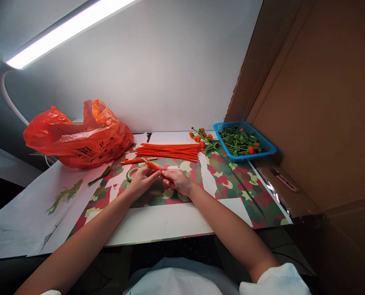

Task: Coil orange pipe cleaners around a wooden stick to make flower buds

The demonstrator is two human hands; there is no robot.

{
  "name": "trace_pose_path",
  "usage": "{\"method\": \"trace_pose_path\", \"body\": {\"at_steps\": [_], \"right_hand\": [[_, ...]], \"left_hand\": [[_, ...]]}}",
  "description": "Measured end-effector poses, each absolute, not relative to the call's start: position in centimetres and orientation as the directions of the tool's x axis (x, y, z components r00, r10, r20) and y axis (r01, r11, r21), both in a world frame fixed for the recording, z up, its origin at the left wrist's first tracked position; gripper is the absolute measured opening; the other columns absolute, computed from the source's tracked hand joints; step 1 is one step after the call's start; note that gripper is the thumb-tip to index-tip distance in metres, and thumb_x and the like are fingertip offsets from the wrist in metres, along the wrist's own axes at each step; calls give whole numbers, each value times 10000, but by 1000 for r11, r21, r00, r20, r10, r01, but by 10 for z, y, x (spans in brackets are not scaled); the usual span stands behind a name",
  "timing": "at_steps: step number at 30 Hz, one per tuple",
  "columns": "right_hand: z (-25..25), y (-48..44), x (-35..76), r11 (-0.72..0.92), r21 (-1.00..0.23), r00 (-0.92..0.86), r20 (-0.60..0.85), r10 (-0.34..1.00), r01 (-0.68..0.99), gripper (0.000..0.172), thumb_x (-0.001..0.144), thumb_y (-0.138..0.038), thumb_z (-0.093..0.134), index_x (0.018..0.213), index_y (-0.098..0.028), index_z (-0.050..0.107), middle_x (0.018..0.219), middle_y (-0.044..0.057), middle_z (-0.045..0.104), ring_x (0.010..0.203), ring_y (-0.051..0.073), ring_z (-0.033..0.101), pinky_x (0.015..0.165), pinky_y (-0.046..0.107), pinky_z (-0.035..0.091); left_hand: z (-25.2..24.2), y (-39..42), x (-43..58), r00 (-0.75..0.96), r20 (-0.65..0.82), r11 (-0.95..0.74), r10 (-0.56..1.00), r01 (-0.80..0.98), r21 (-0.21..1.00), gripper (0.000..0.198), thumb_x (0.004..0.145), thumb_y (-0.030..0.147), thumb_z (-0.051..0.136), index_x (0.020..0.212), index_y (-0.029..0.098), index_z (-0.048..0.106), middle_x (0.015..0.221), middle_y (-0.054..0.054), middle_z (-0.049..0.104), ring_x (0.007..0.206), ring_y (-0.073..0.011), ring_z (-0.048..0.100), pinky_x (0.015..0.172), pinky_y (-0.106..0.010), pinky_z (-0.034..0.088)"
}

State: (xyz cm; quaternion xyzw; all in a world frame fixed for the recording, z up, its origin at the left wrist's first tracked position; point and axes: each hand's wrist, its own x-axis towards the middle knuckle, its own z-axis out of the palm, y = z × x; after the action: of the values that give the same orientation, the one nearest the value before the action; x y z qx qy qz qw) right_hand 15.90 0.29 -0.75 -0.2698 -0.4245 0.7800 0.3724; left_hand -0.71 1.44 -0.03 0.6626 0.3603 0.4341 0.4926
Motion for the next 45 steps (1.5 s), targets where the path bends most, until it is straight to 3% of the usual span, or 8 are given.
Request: {"method": "trace_pose_path", "body": {"at_steps": [5, 9, 13, 17, 26, 31, 39, 45], "right_hand": [[-7, 0, 152, -321, -866, -505, -94, 858, -385, 363, 680, -462, 706, 695, -151, 519, 447, -99, 376, 388, 42, 304, 390, 180, 231], [-6, -2, 149, -356, -845, -486, -135, 864, -398, 328, 718, -439, 687, 721, -154, 525, 453, -99, 375, 396, 39, 291, 394, 166, 235], [-2, -2, 152, -469, -789, -571, -188, 799, -397, 283, 858, -409, 522, 754, -147, 547, 475, -80, 428, 368, 29, 213, 425, 175, 308], [0, 0, 161, -577, -722, -668, -217, 712, -381, 376, 952, -370, 324, 782, -138, 565, 491, -49, 462, 354, 43, 220, 435, 197, 338], [1, 1, 167, -685, -630, -759, -223, 611, -366, 407, 986, -268, 222, 839, -128, 575, 533, -34, 500, 352, 50, 304, 474, 205, 386], [1, -3, 166, -709, -603, -809, -171, 562, -366, 403, 980, -208, 218, 867, -119, 594, 517, -48, 496, 324, 41, 299, 494, 212, 424], [-1, -6, 162, -519, -732, -672, -114, 732, -442, 157, 895, -229, 461, 934, -136, 582, 639, -6, 636, 460, 84, 566, 599, 240, 512], [4, -8, 159, -459, -811, -669, -115, 735, -364, 177, 858, -264, 525, 951, -124, 579, 675, 35, 673, 539, 139, 641, 574, 249, 504]], "left_hand": [[-4, 16, -3, 332, 198, -216, 922, 19, 976, 332, 742, 410, 678, 904, 121, 681, 837, -72, 706, 766, -201, 651, 747, -305, 504], [-5, 16, -4, 307, 187, -195, 933, -4, 981, 349, 750, 416, 674, 947, 129, 679, 849, -59, 701, 759, -180, 632, 723, -284, 494], [-1, 14, -5, 326, 192, -184, 926, -56, 981, 352, 790, 411, 639, 1044, 169, 666, 969, -57, 689, 813, -167, 625, 754, -276, 483], [4, 12, -7, 391, 180, -149, 903, -109, 983, 326, 793, 394, 644, 1033, 178, 688, 1004, -75, 688, 913, -204, 626, 811, -300, 474], [4, 11, -11, 503, 117, 19, 856, -258, 966, 276, 776, 365, 663, 995, 201, 695, 1173, -86, 631, 1049, -236, 581, 879, -330, 441], [10, 8, -9, 622, 73, 217, 780, -378, 900, 171, 727, 311, 699, 832, 177, 703, 1136, -88, 638, 1120, -269, 538, 924, -367, 411], [9, 11, -6, 473, 29, 214, 880, -450, 867, 298, 690, 318, 755, 938, 164, 696, 890, -58, 673, 795, -158, 604, 727, -273, 466], [8, 12, -8, 431, 48, 183, 901, -479, 859, 271, 661, 302, 789, 842, 142, 666, 741, -16, 632, 607, -83, 532, 569, -205, 432]]}}
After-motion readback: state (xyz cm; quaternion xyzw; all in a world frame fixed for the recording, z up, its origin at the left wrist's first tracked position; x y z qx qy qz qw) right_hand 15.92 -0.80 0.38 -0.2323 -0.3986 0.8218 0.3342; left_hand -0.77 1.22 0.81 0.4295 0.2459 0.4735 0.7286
